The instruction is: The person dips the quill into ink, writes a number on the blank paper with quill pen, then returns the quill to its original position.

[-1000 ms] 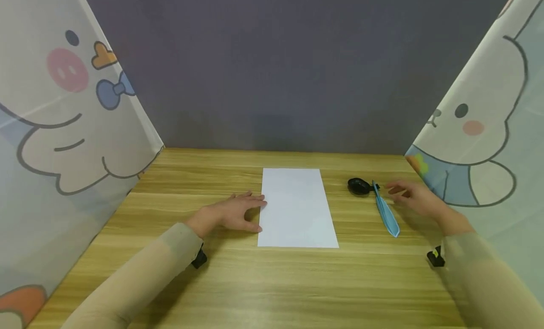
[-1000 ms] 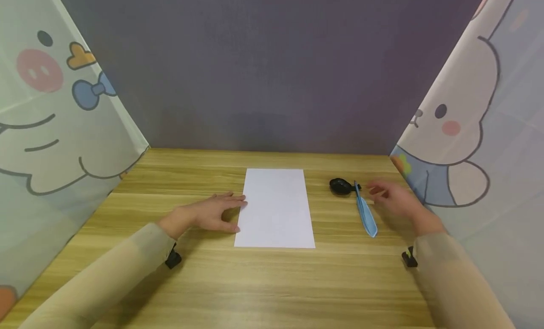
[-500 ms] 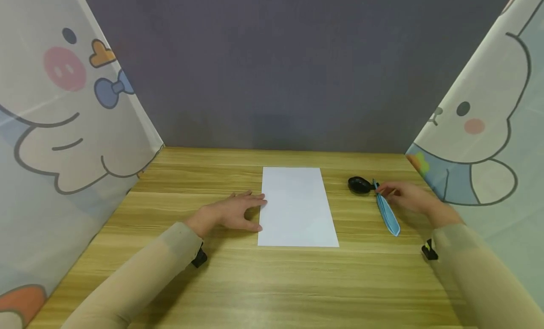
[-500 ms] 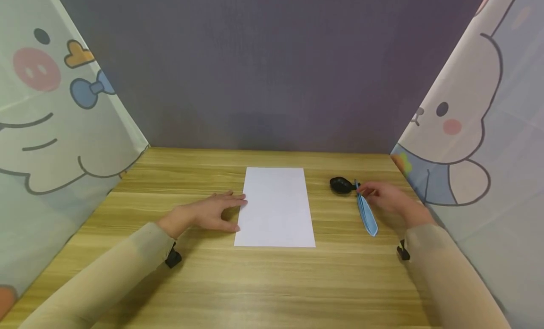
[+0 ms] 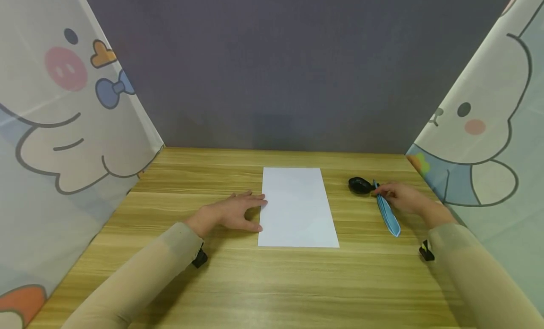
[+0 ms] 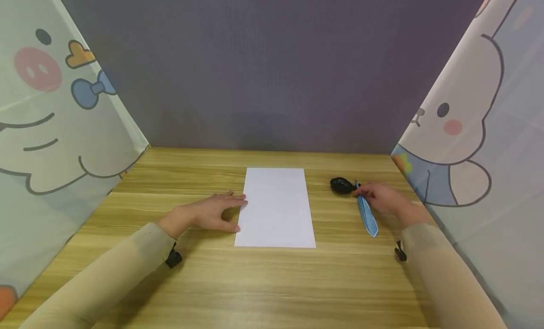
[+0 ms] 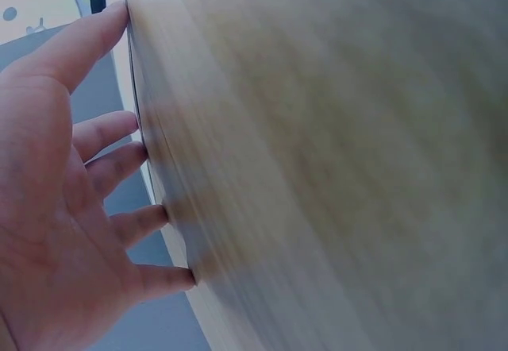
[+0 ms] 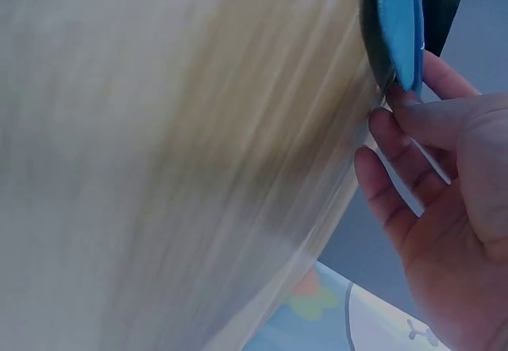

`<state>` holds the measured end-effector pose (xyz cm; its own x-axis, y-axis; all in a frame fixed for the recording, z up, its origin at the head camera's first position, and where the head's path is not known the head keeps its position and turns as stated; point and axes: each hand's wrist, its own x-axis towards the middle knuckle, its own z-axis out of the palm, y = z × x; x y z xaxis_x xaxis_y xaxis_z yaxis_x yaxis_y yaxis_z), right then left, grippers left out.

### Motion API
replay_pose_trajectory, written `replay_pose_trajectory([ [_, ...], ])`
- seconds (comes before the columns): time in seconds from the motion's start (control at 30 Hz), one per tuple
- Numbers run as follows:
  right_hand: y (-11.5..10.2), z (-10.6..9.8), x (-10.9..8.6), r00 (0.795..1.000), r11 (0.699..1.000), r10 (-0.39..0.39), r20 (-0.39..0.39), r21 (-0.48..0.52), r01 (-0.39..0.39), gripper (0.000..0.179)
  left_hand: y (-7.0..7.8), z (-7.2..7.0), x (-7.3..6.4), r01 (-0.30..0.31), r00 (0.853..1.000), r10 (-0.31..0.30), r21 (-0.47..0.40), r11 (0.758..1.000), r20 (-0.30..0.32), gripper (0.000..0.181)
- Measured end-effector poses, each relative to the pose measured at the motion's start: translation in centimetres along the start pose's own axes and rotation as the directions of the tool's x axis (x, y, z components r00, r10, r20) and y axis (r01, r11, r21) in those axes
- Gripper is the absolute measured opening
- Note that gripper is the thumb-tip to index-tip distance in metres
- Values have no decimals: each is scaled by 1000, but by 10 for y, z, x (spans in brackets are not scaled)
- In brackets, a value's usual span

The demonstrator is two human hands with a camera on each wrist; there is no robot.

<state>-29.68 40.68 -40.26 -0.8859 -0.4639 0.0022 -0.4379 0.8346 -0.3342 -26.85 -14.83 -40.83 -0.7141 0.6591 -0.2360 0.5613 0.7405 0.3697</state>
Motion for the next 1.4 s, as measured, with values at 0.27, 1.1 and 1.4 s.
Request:
replay_pose_trajectory([
  [0.27,-1,0,-4,999,1000,7,-32,14,-7,34,1,0,-1,1,1000,-1,-2,1000,1,90],
  [1.1,-6,-2,-17,978,998,55,-200,-25,-61,18,2,-1,-1,8,1000,-7,-11,1000,9,90],
  [1.4,-18,-2,-16,952,983,128,-279,167,-83,21,2,-1,-1,5,1000,-5,-10,1000,8,90],
])
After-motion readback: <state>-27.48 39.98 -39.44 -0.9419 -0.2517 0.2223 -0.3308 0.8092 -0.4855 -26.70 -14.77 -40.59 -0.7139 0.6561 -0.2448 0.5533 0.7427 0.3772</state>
